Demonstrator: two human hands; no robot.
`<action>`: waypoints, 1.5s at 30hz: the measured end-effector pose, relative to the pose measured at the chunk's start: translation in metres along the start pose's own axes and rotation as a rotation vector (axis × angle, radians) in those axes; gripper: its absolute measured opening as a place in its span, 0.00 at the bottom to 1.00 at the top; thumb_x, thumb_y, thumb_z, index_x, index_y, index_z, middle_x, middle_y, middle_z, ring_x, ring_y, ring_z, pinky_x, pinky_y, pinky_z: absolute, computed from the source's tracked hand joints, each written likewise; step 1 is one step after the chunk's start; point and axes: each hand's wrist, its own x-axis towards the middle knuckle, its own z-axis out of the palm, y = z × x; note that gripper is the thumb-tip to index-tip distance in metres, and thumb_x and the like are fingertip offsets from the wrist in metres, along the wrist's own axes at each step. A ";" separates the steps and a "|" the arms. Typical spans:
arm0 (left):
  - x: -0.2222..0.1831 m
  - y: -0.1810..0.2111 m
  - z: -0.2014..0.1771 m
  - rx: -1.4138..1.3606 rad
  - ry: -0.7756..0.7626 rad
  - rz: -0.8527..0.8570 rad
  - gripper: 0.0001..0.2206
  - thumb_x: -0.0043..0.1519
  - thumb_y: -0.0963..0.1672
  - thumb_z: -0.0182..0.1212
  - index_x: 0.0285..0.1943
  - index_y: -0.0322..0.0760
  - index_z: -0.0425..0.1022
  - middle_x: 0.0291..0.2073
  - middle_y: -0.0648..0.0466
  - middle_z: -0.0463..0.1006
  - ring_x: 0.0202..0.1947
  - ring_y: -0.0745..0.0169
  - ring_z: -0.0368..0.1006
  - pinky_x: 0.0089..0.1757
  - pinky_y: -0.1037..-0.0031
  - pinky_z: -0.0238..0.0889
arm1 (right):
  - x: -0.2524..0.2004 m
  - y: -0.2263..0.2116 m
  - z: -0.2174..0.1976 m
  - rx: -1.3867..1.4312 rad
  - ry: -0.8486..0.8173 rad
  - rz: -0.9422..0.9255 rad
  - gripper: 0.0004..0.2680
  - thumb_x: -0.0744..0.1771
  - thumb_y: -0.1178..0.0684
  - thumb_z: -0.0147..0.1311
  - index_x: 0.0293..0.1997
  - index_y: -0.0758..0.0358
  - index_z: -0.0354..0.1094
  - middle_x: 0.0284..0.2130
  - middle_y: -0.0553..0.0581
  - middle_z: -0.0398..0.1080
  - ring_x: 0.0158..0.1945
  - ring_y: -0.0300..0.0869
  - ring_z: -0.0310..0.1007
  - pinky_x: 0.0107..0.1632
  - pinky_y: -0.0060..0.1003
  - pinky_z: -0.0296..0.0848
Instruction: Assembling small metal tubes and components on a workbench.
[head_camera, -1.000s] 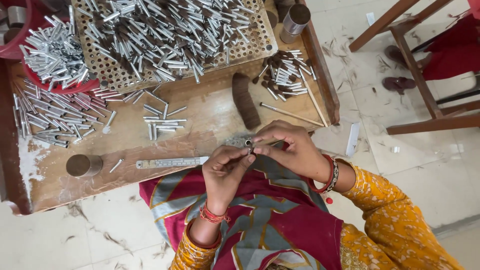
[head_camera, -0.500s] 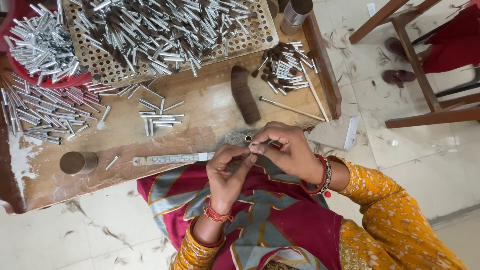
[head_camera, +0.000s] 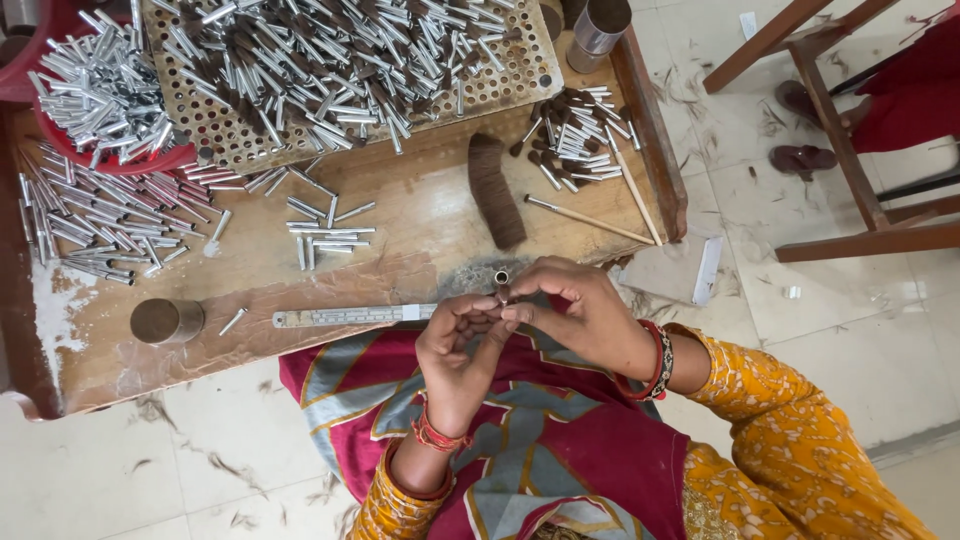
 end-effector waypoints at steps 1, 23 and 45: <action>-0.003 -0.003 -0.001 0.001 0.002 0.001 0.13 0.62 0.34 0.67 0.53 0.28 0.73 0.43 0.49 0.81 0.45 0.66 0.81 0.46 0.78 0.76 | -0.002 0.000 0.000 0.001 -0.002 -0.002 0.06 0.66 0.58 0.62 0.44 0.66 0.72 0.39 0.54 0.76 0.42 0.34 0.76 0.44 0.31 0.74; -0.003 0.041 -0.098 1.255 -0.045 0.684 0.13 0.60 0.41 0.71 0.52 0.29 0.79 0.51 0.46 0.79 0.53 0.49 0.75 0.55 0.59 0.69 | -0.001 0.019 0.053 -0.381 -0.046 -0.268 0.09 0.67 0.61 0.60 0.51 0.62 0.75 0.40 0.56 0.75 0.40 0.48 0.76 0.40 0.39 0.74; -0.001 0.039 -0.105 1.263 -0.035 0.589 0.15 0.59 0.40 0.69 0.55 0.30 0.79 0.56 0.46 0.79 0.59 0.50 0.75 0.62 0.56 0.66 | 0.007 0.021 0.062 -0.544 -0.105 -0.342 0.13 0.64 0.62 0.59 0.55 0.61 0.74 0.42 0.56 0.73 0.42 0.48 0.75 0.43 0.41 0.74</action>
